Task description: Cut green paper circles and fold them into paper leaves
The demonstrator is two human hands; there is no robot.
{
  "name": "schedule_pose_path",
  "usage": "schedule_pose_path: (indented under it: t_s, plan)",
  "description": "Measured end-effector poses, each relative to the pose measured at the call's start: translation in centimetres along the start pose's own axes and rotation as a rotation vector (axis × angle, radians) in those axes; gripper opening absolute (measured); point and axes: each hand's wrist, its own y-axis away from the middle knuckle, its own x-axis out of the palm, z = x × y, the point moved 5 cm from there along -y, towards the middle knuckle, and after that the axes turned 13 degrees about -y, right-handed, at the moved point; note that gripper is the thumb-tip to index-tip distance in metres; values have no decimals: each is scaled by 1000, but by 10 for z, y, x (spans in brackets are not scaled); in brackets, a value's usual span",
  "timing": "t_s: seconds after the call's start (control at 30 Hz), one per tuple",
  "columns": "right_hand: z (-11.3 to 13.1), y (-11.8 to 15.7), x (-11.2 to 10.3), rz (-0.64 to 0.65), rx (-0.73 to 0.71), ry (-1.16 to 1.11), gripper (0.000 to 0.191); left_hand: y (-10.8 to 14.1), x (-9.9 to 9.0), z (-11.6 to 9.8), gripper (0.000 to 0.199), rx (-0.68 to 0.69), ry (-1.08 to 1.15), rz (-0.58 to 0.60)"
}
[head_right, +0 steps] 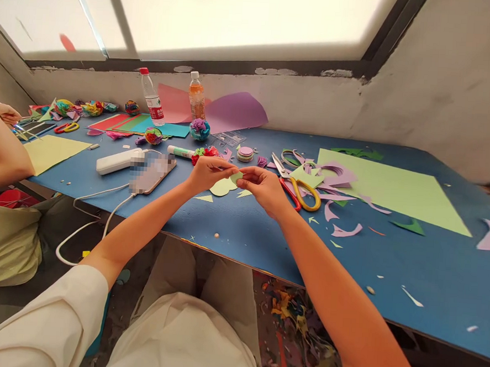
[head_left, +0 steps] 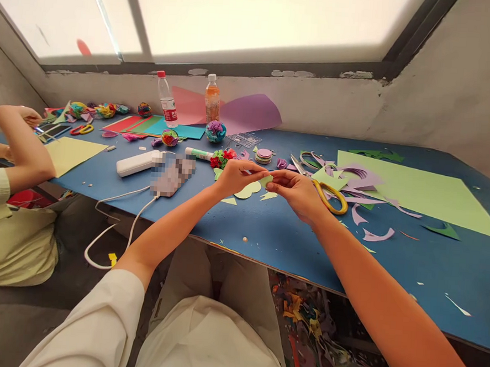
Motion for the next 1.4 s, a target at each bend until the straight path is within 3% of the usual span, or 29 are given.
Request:
schedule_pose_path:
  t_s: [0.23,0.43,0.6,0.7,0.8,0.87,0.93,1.1,1.2,1.27,1.4]
  plan:
    - [4,2,-1,41,75,-128,41,-2,5,0,44,-92,311,186]
    - [-1,5,4,128,194,-133,38,-3,5,-2,30,-27,286,169]
    - [0,1,0,7,85,-69,39,-4,4,9,29,-122,192,159]
    - [-2,0,-5,-12,24,118,36,1,9,17,26,-252,83,299]
    - [-13,0,-4,60,118,245,31,8,17,26,19,-354,-61,469]
    - [-20,0,-4,80,176,270,27,10,18,30,18,-369,-124,517]
    - [-23,-1,-6,53,180,282,26,8,14,32,20,-347,-168,497]
    - [-21,-5,-15,-73,145,281,16,-8,-21,34,18,-166,-533,209]
    - [-23,-6,-16,-76,181,264,10,-12,-41,34,21,-157,-633,106]
    - [-26,-6,-13,-31,222,265,10,-13,-50,33,23,-189,-660,87]
    - [-30,-6,-6,38,253,279,11,-10,-65,39,29,-343,-775,174]
